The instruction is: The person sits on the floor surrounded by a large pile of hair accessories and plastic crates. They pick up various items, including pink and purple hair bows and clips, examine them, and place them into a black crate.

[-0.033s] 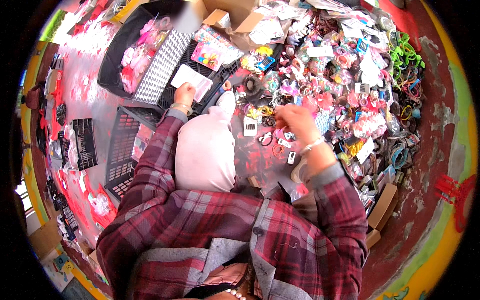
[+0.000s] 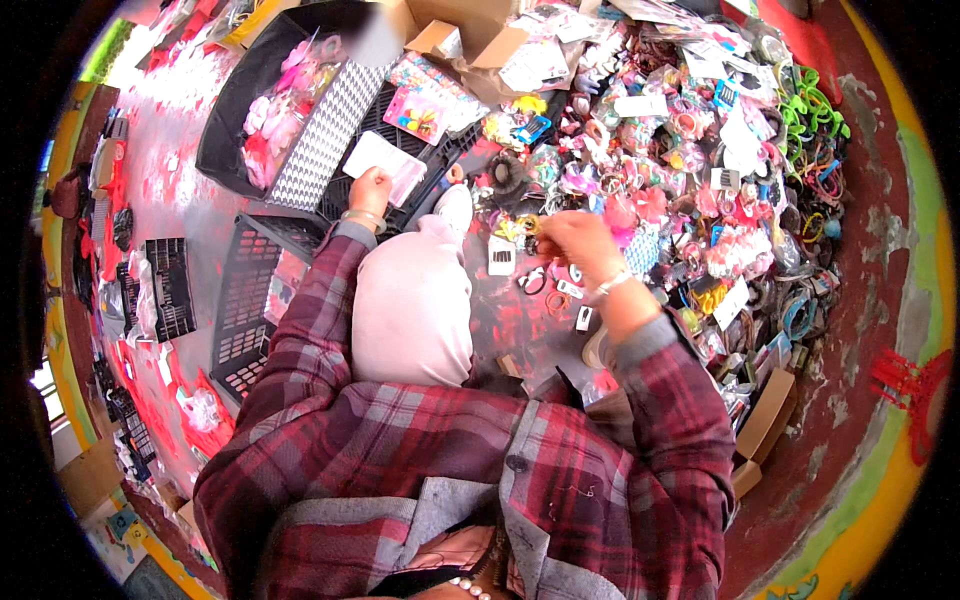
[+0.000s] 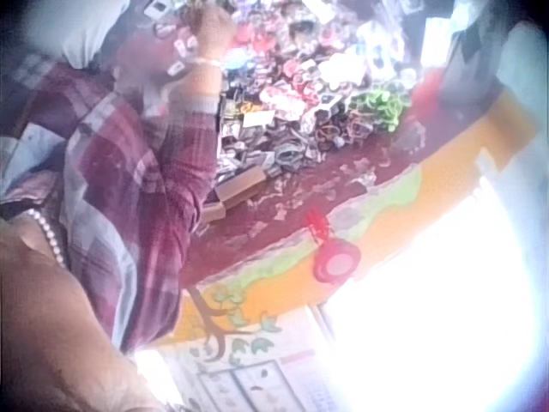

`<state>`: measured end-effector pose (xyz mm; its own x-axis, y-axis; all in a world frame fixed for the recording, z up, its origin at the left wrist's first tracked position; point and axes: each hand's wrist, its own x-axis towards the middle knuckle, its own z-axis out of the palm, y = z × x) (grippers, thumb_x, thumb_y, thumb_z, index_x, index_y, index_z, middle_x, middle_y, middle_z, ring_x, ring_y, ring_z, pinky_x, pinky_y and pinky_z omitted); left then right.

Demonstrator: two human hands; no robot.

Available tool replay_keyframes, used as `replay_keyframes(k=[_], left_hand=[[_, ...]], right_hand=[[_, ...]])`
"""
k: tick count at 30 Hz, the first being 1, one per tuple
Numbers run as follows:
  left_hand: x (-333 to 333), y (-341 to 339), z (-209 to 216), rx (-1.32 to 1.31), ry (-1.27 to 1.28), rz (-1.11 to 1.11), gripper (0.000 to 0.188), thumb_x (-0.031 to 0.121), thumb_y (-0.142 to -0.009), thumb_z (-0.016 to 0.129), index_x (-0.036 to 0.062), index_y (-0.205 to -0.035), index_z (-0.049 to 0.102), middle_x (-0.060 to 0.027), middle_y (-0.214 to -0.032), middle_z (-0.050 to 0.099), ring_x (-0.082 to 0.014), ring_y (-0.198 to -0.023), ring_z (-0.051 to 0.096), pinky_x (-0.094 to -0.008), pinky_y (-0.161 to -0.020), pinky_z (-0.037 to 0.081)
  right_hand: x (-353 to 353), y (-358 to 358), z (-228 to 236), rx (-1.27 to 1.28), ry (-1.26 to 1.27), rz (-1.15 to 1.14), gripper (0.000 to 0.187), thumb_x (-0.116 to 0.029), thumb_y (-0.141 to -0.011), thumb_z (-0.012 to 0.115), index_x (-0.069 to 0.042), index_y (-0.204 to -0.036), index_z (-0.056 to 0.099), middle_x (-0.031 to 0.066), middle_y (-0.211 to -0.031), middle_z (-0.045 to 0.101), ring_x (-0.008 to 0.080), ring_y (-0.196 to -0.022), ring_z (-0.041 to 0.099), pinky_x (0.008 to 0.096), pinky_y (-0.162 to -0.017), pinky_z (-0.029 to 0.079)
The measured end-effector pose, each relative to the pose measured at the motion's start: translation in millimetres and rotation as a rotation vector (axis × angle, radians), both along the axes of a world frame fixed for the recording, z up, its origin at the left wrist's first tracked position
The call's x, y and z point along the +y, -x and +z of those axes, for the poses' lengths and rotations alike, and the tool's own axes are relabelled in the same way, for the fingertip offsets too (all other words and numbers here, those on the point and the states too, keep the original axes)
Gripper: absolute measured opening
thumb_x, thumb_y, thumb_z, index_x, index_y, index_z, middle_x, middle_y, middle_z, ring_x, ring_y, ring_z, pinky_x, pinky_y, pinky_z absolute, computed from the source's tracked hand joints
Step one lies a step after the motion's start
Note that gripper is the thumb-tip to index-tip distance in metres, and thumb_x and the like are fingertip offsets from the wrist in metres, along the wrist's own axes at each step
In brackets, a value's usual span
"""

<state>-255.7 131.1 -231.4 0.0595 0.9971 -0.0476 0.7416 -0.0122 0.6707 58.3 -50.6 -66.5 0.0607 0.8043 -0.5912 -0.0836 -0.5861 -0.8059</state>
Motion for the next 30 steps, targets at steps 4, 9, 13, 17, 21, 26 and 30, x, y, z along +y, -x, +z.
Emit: replay_keyframes(k=[4,9,13,17,21,26,30], left_hand=[[-5.2,-4.3,1.5,-0.095,-0.032,-0.062,0.009,0.013,-0.072,0.059,0.0067,-0.077,0.061,-0.0134,-0.071,0.062,-0.0301,-0.067,0.060,-0.0369,-0.059,0.046],[-15.1,-0.6,14.0,0.069,-0.367,-0.287,0.010,0.010,-0.073,0.059,0.0054,-0.080,0.064,-0.0110,-0.081,0.062,-0.0292,-0.080,0.057,-0.0373,-0.074,0.045],[-18.2,5.3,18.4,0.066,-0.420,-0.425,0.012,0.006,-0.073,0.056,0.0040,-0.081,0.064,-0.0108,-0.081,0.062,-0.0291,-0.079,0.057,-0.0379,-0.073,0.044],[-17.3,5.5,25.5,-0.069,-0.373,-0.442,0.014,0.007,-0.076,0.053,0.0029,-0.086,0.063,-0.0134,-0.087,0.061,-0.0310,-0.085,0.056,-0.0387,-0.076,0.044],[16.1,30.9,-7.9,-0.015,-0.391,-0.195,0.035,0.020,-0.086,0.045,-0.0023,-0.113,0.050,-0.0229,-0.109,0.054,-0.0358,-0.103,0.050,-0.0392,-0.091,0.038],[47.9,47.1,-24.8,0.139,-0.089,-0.119,0.050,0.032,-0.090,0.036,-0.0056,-0.122,0.039,-0.0274,-0.113,0.050,-0.0386,-0.107,0.047,-0.0404,-0.092,0.036],[49.3,53.5,-37.0,0.218,-0.054,-0.151,0.050,0.033,-0.090,0.036,-0.0046,-0.123,0.039,-0.0251,-0.121,0.045,-0.0364,-0.113,0.043,-0.0396,-0.096,0.033]], right_hand=[[52.9,52.3,-49.5,0.114,0.103,0.192,0.025,-0.029,-0.082,0.057,-0.004,-0.083,0.061,0.0042,-0.072,0.060,0.0101,-0.060,0.057,0.0207,-0.051,0.042],[119.4,127.6,-95.7,0.225,0.245,0.220,0.041,-0.042,-0.083,0.054,-0.006,-0.102,0.055,0.0047,-0.082,0.060,0.0129,-0.068,0.056,0.0246,-0.060,0.043],[147.5,163.0,-131.4,0.182,0.309,0.132,0.036,-0.041,-0.084,0.050,-0.006,-0.092,0.059,0.0054,-0.078,0.063,0.0157,-0.066,0.059,0.0296,-0.056,0.046],[158.0,170.9,-158.7,0.175,0.282,0.102,0.027,-0.033,-0.083,0.053,-0.008,-0.087,0.060,0.0040,-0.074,0.062,0.0159,-0.061,0.059,0.0287,-0.052,0.045],[158.9,163.6,-187.3,0.210,0.221,0.182,0.022,-0.025,-0.086,0.048,-0.007,-0.085,0.061,0.0065,-0.079,0.066,0.0163,-0.064,0.064,0.0257,-0.046,0.044],[155.2,156.7,-188.2,0.157,0.287,0.122,0.021,-0.024,-0.085,0.047,-0.007,-0.085,0.060,0.0067,-0.078,0.066,0.0171,-0.061,0.064,0.0250,-0.045,0.043],[134.5,132.3,-166.1,0.113,0.301,0.112,0.017,-0.021,-0.082,0.052,-0.006,-0.083,0.060,0.0074,-0.076,0.066,0.0162,-0.059,0.063,0.0253,-0.044,0.041]])
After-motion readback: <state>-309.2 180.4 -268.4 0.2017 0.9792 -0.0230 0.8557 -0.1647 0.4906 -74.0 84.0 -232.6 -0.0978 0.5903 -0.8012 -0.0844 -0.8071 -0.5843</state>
